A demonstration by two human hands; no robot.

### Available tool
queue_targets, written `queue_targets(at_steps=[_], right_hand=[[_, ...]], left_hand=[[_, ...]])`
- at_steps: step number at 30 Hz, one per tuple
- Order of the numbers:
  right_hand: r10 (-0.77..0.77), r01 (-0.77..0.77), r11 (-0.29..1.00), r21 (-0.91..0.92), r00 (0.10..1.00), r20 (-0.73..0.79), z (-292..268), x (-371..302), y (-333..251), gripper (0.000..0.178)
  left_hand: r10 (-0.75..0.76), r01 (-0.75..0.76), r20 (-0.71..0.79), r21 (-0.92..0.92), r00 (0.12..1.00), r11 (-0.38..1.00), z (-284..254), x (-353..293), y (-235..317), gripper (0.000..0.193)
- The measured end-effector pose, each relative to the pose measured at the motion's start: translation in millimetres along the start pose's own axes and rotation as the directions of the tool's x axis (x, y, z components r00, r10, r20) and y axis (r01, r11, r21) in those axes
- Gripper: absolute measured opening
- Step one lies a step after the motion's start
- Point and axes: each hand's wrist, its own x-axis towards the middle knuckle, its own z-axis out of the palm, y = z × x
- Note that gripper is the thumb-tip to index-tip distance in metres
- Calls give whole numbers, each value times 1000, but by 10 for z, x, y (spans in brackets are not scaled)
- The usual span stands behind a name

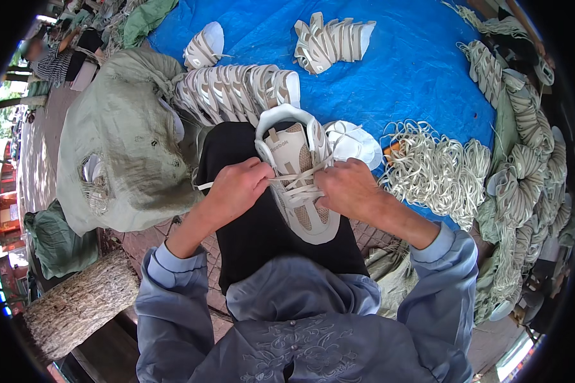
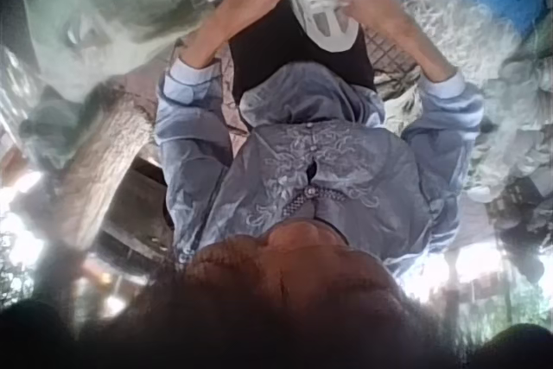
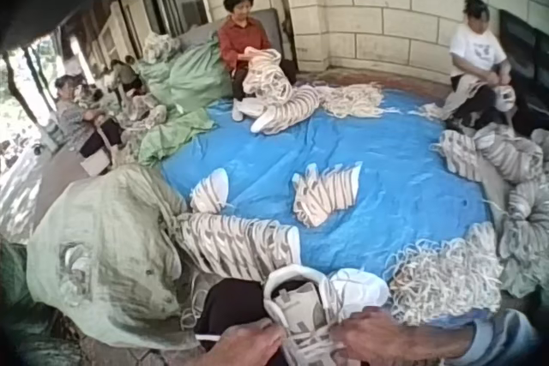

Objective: The person threads white shoelaces through the eyelets of a white sneaker held on their lap. They pull the laces tight and adjust the fit, repeating the process for multiple shoes in a pile.

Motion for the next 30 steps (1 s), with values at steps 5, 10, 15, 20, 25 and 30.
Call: queue_targets(at_steps=[5, 10, 15, 20, 25, 30], right_hand=[[133, -231, 797, 558, 968, 211, 200, 19, 185, 16], [-75, 128, 912, 391, 986, -148, 115, 23, 266, 11], [-179, 225, 966, 125, 937, -302, 106, -57, 217, 7], [-255, 177, 954, -240, 903, -347, 351, -43, 138, 16], [-139, 239, 898, 369, 950, -279, 62, -56, 302, 10], [-114, -120, 255, 959, 982, 153, -357, 26, 226, 11]], left_hand=[[1, -1, 8, 70, 1000, 998, 38, 0, -10, 3], [30, -26, -131, 28, 991, 999, 32, -28, 70, 9], [105, -104, -213, 16, 971, 994, 148, -159, 352, 12], [11, -37, -242, -104, 970, 994, 338, -113, 429, 11], [-221, 150, -104, -463, 970, 874, 203, -151, 360, 16], [-152, 139, 13, -481, 988, 866, 279, -69, 479, 15]])
